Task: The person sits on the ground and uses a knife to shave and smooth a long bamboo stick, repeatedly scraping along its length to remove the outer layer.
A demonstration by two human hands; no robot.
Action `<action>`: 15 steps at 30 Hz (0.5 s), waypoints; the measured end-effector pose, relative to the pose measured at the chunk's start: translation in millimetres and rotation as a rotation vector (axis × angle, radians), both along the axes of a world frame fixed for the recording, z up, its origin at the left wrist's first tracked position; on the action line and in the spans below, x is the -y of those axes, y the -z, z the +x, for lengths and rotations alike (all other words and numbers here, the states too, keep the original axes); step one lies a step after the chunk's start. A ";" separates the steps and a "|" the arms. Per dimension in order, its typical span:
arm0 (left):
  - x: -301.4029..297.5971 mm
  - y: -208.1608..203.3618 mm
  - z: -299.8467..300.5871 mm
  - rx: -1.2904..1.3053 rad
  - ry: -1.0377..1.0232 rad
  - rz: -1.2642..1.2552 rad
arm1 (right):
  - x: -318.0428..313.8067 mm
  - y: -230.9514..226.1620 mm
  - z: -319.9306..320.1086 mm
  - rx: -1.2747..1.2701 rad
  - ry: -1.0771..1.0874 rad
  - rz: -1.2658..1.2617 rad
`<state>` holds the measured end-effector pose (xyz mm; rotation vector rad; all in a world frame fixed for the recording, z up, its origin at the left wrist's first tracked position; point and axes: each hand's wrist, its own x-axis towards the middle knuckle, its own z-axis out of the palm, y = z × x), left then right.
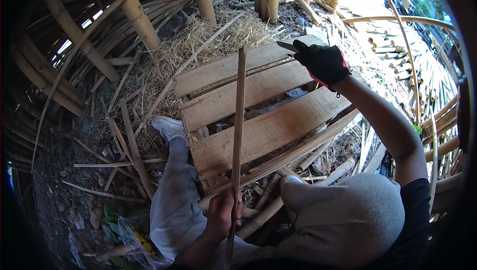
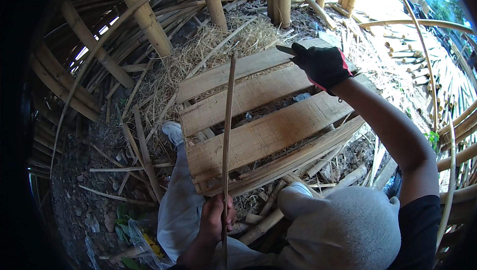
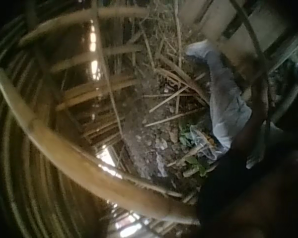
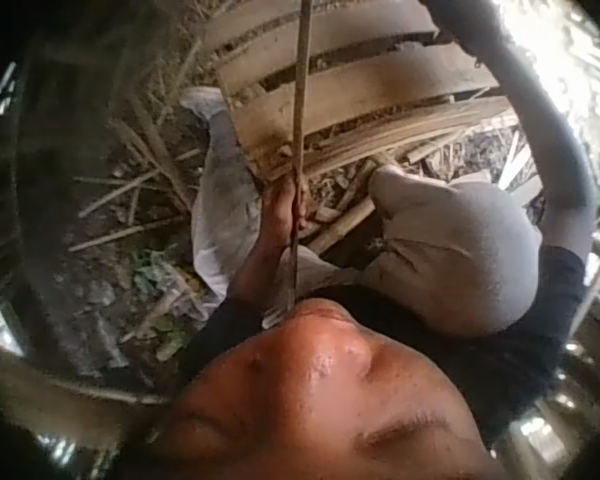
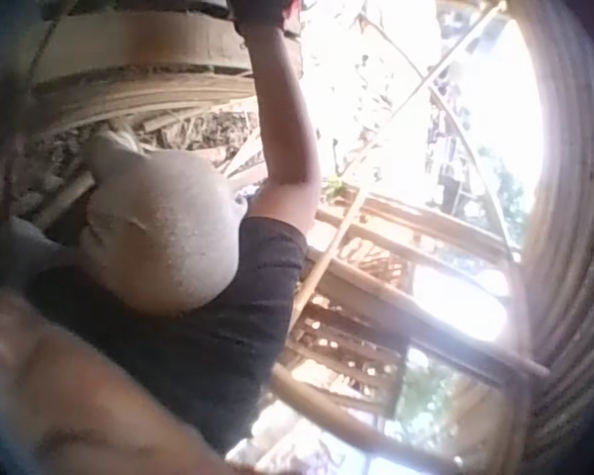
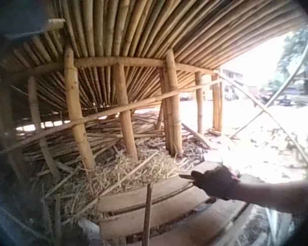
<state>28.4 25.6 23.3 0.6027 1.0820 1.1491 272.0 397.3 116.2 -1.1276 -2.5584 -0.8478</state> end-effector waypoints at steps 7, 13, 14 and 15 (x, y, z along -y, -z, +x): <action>0.9 -0.8 -0.4 0.006 -0.004 -0.007 | 40.6 -11.8 -33.7 0.196 -0.463 -0.179; -2.4 -2.1 0.5 -0.006 0.017 0.008 | -43.4 -1.0 -13.2 0.172 -0.006 -0.077; -2.4 -1.4 0.2 -0.016 0.015 0.014 | -48.5 2.9 -10.3 0.144 -0.035 -0.057; -0.8 0.4 -0.4 -0.006 0.010 0.016 | -45.9 2.5 -15.5 0.113 -0.071 -0.041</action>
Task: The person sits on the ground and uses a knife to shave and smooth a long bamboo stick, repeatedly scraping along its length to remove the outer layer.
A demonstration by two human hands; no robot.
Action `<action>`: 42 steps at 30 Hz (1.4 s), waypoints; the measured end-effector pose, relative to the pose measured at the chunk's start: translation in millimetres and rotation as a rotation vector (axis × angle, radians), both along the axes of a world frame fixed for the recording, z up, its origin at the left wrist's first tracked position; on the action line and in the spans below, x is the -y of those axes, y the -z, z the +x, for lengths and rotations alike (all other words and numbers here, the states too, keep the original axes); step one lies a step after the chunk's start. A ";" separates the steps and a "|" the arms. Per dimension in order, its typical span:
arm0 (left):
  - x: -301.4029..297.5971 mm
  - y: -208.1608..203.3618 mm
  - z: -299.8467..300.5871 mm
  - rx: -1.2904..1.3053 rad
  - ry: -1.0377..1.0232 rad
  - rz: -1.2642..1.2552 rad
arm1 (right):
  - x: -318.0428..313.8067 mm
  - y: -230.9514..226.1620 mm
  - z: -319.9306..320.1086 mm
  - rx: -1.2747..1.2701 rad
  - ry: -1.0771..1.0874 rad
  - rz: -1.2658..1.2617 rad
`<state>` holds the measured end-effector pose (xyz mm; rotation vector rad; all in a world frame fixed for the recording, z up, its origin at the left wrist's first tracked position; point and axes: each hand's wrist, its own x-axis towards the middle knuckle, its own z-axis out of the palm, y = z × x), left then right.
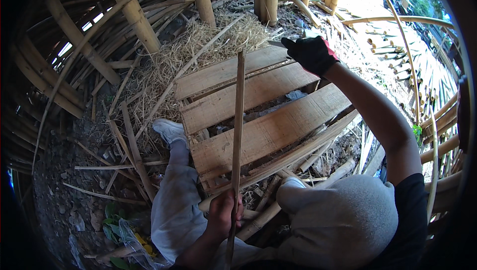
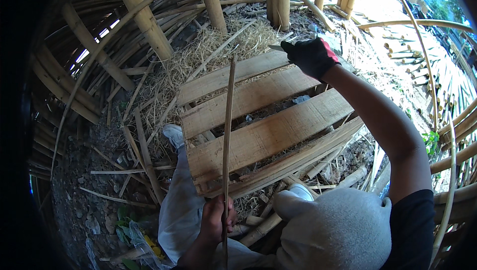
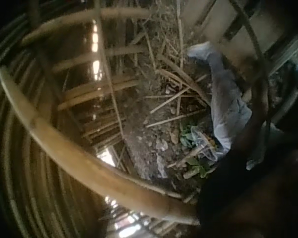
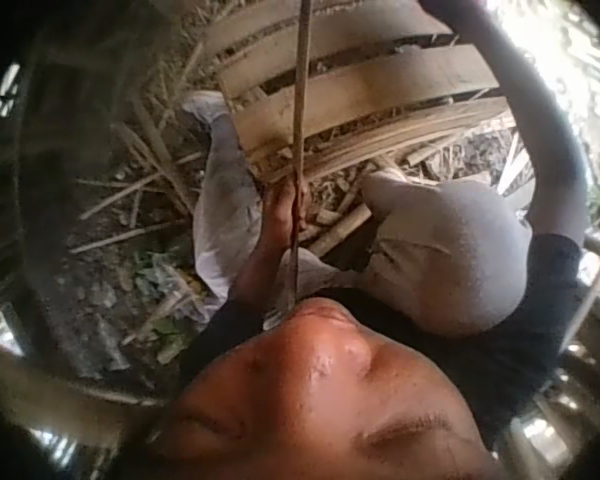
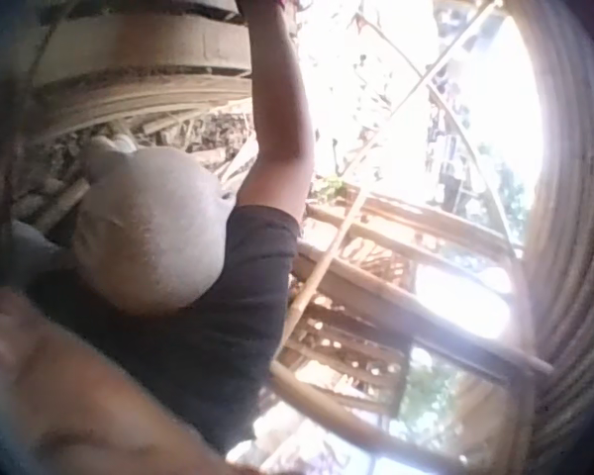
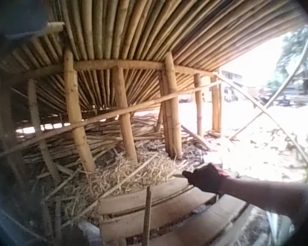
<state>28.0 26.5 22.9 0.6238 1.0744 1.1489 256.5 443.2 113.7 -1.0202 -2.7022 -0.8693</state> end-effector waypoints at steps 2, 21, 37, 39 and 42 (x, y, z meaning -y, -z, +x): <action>2.6 3.4 -1.7 0.020 -0.010 0.004 | 6.3 1.0 -11.4 0.021 -0.073 0.013; 2.5 0.1 3.4 -0.008 -0.046 -0.050 | 99.6 -25.1 -60.0 -0.588 -0.029 -0.243; 13.9 1.2 -38.9 0.524 0.002 0.114 | 161.7 -7.9 -41.1 -0.099 -0.538 0.039; 13.7 2.4 -45.3 0.658 0.022 0.157 | 163.3 -6.9 -44.7 -0.099 -0.579 -0.064; 13.8 3.6 -50.2 0.688 0.021 0.178 | 163.7 -6.8 -49.6 -0.058 -0.602 -0.216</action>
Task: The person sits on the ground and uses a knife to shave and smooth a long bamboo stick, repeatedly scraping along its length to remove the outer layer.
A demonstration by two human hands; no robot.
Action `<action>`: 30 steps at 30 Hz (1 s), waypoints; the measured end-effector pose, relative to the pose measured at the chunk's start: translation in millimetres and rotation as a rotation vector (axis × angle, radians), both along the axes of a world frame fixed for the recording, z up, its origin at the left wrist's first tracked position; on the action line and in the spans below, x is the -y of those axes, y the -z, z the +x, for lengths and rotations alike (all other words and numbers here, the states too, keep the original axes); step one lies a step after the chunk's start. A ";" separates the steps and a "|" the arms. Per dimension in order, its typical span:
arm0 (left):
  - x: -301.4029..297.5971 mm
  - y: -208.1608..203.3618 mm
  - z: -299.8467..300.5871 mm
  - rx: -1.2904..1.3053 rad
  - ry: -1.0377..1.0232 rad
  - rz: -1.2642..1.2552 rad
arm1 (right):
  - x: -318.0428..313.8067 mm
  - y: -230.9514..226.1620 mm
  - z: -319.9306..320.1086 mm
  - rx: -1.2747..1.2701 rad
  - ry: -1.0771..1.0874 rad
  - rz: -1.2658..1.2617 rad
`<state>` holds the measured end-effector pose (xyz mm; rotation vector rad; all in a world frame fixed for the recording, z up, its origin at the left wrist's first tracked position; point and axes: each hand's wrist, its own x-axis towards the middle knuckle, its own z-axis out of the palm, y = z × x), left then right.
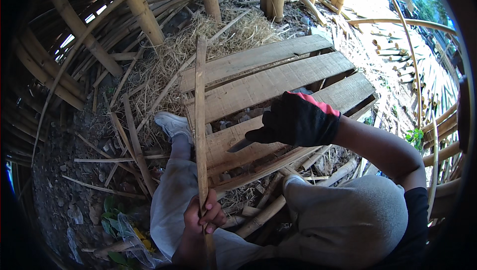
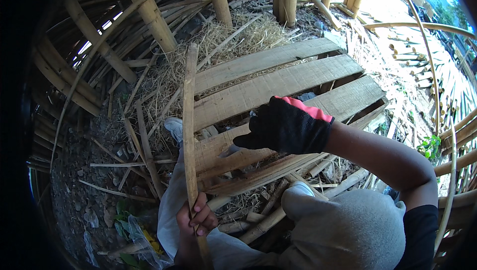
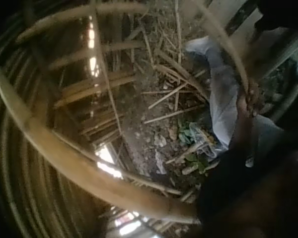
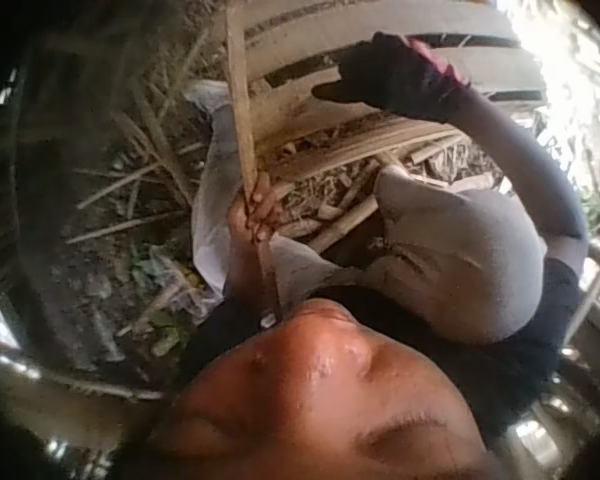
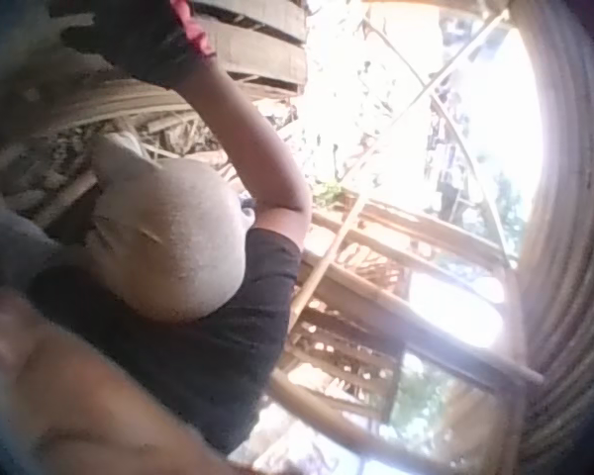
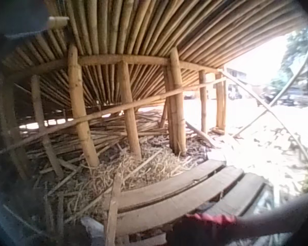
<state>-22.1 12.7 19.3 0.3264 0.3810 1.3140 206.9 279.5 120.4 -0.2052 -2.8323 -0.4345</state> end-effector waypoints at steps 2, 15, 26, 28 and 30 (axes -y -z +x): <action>-0.5 -0.2 -0.1 0.010 -0.016 -0.025 | -1.1 0.3 -2.4 0.011 0.035 0.159; 6.8 1.9 -4.5 0.043 -0.026 -0.002 | 5.2 18.7 -36.2 -0.053 0.173 0.223; 3.0 3.8 -2.6 0.059 -0.001 -0.004 | -10.7 20.0 -29.3 -0.100 0.100 0.251; 0.8 6.1 -2.8 0.058 0.011 0.002 | -17.2 13.5 -28.5 -0.103 0.052 0.321; -0.4 7.4 -2.3 0.057 0.021 0.003 | -23.1 18.7 -29.8 -0.118 -0.005 0.288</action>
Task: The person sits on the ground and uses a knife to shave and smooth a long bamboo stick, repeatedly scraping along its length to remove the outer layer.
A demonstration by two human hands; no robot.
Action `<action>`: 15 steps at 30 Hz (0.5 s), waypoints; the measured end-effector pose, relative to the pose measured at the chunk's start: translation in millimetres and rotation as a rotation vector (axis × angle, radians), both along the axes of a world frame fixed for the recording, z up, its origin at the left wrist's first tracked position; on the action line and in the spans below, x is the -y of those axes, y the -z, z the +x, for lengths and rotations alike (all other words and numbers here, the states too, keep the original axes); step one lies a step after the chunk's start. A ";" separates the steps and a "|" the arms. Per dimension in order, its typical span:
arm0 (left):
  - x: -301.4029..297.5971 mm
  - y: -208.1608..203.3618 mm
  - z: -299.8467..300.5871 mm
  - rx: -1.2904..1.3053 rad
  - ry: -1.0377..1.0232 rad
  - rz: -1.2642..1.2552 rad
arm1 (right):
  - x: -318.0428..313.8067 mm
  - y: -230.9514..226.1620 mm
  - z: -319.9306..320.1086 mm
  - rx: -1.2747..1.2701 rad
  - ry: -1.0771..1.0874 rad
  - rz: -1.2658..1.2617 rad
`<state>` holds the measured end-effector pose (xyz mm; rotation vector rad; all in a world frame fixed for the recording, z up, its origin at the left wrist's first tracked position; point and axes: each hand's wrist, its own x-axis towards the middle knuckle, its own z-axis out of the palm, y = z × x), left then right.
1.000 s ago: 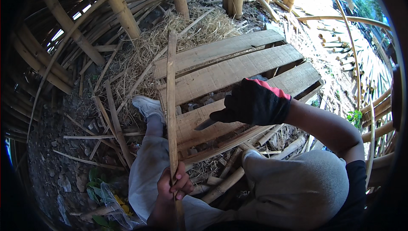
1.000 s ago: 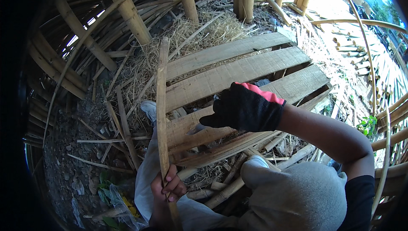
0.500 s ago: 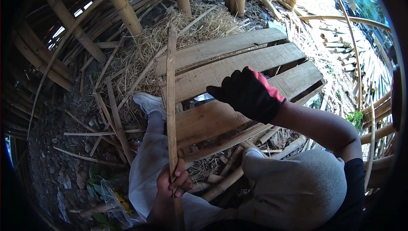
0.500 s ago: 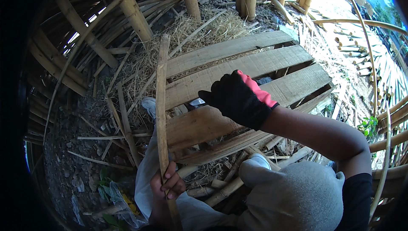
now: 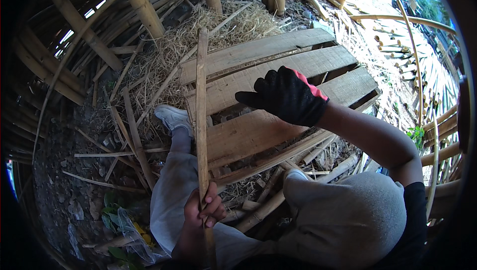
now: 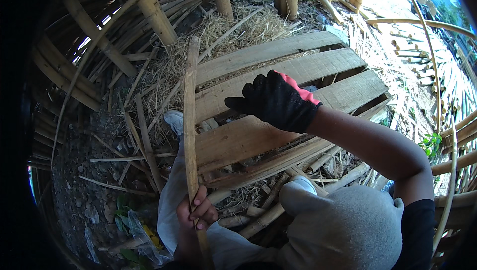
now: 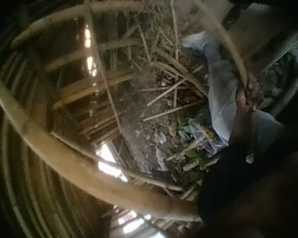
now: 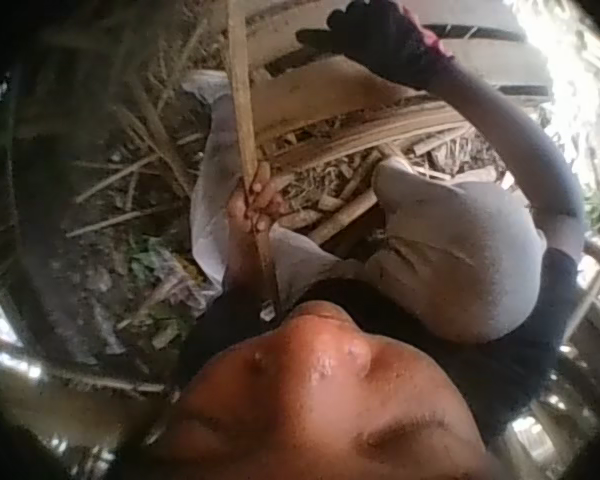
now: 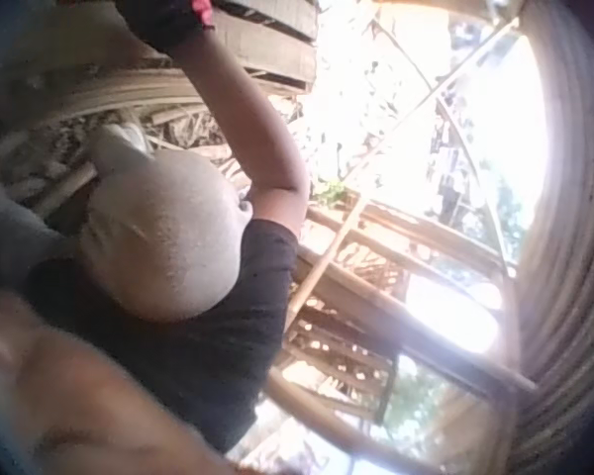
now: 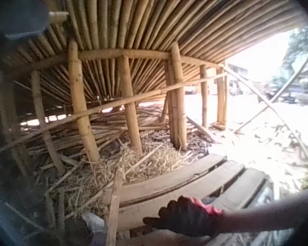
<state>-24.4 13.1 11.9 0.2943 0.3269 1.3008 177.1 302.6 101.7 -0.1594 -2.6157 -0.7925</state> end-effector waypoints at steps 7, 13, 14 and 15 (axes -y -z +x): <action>-1.9 2.1 2.1 -0.077 0.002 -0.005 | -21.8 5.9 -8.8 0.053 0.096 0.141; -1.9 5.1 13.7 -0.120 0.003 -0.093 | -57.9 -4.3 11.2 -0.036 0.656 -0.299; -1.2 4.6 17.7 -0.141 0.000 -0.099 | -52.9 -8.6 11.5 -0.159 0.600 -0.376; -1.2 3.8 22.5 -0.159 0.003 -0.104 | -39.1 -19.1 13.5 -0.282 0.548 -0.450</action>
